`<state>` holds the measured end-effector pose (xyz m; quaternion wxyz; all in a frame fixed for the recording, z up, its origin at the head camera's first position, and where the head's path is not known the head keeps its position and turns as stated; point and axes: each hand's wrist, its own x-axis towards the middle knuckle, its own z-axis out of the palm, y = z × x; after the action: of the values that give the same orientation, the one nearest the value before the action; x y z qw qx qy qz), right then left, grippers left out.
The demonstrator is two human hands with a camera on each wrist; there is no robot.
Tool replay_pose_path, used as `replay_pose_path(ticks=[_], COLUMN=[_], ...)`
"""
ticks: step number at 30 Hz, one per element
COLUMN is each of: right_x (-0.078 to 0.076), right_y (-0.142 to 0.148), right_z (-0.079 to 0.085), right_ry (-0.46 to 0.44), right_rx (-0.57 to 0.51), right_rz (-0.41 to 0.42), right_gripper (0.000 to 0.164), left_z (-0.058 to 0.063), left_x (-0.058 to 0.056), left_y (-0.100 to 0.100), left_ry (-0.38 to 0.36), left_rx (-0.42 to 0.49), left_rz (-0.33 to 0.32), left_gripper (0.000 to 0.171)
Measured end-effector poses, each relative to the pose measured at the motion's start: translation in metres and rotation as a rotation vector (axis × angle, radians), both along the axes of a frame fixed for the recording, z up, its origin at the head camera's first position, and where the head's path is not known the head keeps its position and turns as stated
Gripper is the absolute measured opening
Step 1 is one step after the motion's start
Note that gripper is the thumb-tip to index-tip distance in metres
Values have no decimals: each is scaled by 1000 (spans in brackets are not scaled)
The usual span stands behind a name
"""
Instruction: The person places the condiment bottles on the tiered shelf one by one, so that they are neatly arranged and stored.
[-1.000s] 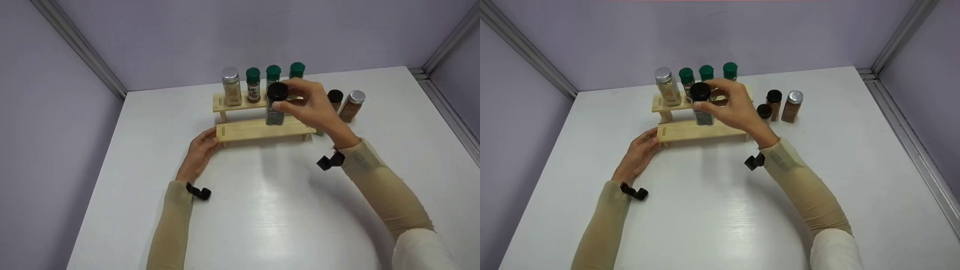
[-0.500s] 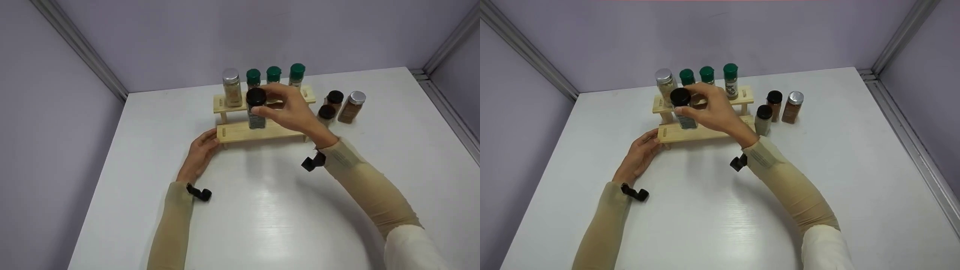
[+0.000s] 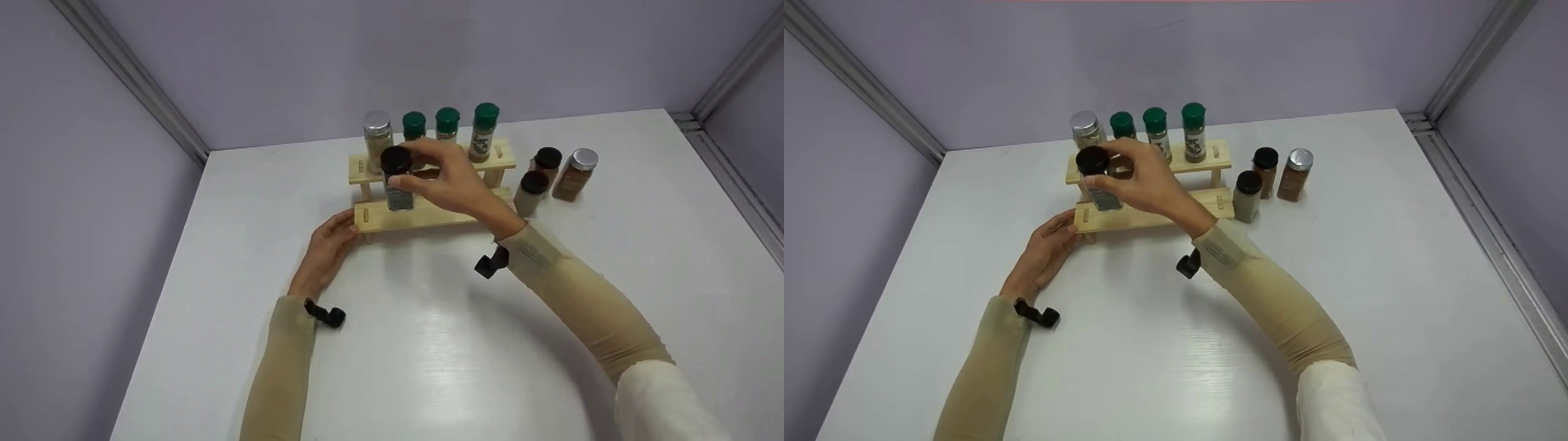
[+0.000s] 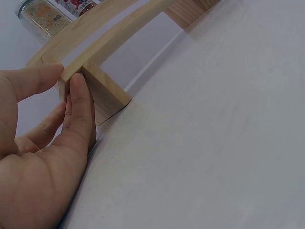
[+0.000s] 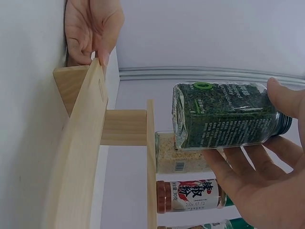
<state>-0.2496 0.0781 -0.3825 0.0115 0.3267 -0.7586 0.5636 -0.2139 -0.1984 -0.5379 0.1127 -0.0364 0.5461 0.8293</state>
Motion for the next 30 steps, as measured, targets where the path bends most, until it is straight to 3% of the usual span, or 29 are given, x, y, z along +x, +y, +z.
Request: replay_pose_path(ticks=[19,30], right_x=[-7,-9], right_y=[-20,-33], right_z=[-35,-53], right_ry=[-10,-79], right_rx=[-34,-40], right_rz=[26,22], right_gripper=[42,41], left_z=[2,1], left_x=[4,8], left_y=[-1,-6], left_ry=[-8,11], left_rx=[-6,-1], left_rz=[-8,-12], left_gripper=[52,51])
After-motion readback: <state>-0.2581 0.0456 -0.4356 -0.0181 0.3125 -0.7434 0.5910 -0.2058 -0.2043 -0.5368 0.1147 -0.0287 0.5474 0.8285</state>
